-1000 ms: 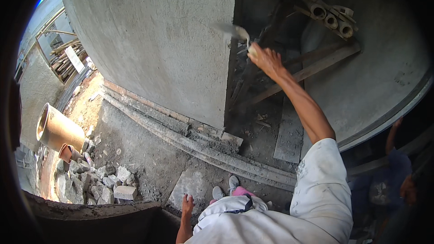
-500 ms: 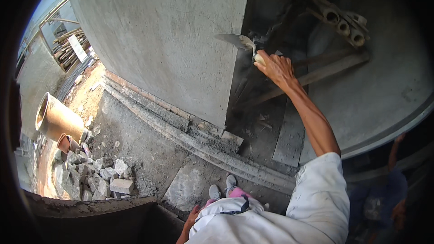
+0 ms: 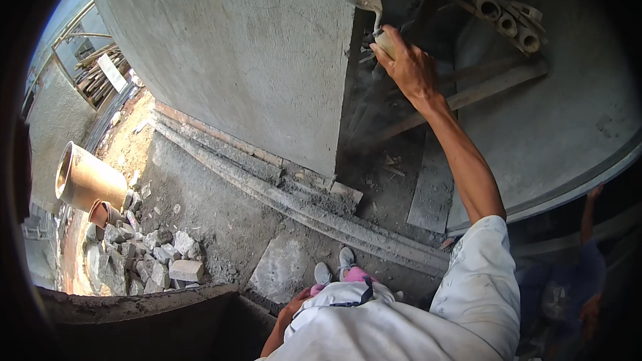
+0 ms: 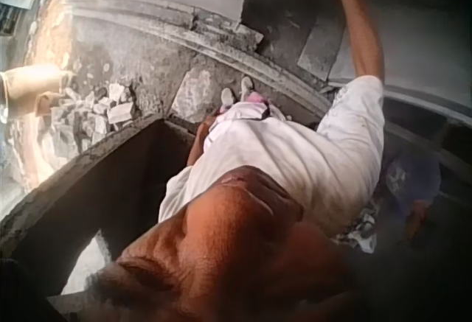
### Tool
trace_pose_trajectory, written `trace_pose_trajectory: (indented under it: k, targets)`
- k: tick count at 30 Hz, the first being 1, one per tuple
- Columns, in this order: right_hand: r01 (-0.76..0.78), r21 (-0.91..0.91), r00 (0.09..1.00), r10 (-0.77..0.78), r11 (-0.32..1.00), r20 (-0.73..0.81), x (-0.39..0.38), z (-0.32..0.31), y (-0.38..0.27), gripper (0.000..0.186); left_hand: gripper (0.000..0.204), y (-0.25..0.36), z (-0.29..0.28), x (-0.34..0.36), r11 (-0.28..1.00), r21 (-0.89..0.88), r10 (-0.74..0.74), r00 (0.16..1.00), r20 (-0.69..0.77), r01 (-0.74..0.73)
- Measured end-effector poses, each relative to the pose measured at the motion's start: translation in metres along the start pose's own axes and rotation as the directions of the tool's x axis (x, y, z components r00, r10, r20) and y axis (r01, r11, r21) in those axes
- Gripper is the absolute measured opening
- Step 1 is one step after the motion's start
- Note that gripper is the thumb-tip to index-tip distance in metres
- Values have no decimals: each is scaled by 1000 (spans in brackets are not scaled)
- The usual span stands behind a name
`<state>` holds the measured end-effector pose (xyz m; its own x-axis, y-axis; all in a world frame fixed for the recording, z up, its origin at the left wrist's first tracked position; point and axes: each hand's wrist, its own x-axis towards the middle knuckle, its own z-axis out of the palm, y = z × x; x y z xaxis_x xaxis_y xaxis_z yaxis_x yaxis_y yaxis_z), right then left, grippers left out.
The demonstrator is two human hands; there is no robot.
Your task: The person smooths and shapes the edges and corners of a concrete wall using a trowel.
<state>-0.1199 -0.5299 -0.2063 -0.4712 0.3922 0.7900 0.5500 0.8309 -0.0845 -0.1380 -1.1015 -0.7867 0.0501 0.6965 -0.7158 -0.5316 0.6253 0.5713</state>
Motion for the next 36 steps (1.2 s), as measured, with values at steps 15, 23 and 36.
trace_pose_trajectory:
  k: [15,23,36]
  targets:
    - [123,-206,796,27,971,605,-67,49,72,40,95,40,-5,-59,950,248,-138,967,-213,190]
    - [-97,-26,994,98,995,49,-80,53,36,44,85,92,9,-91,941,-329,-146,972,-186,79]
    - [15,-234,840,115,972,530,-121,87,67,40,78,54,-49,-90,995,94,16,838,-546,42]
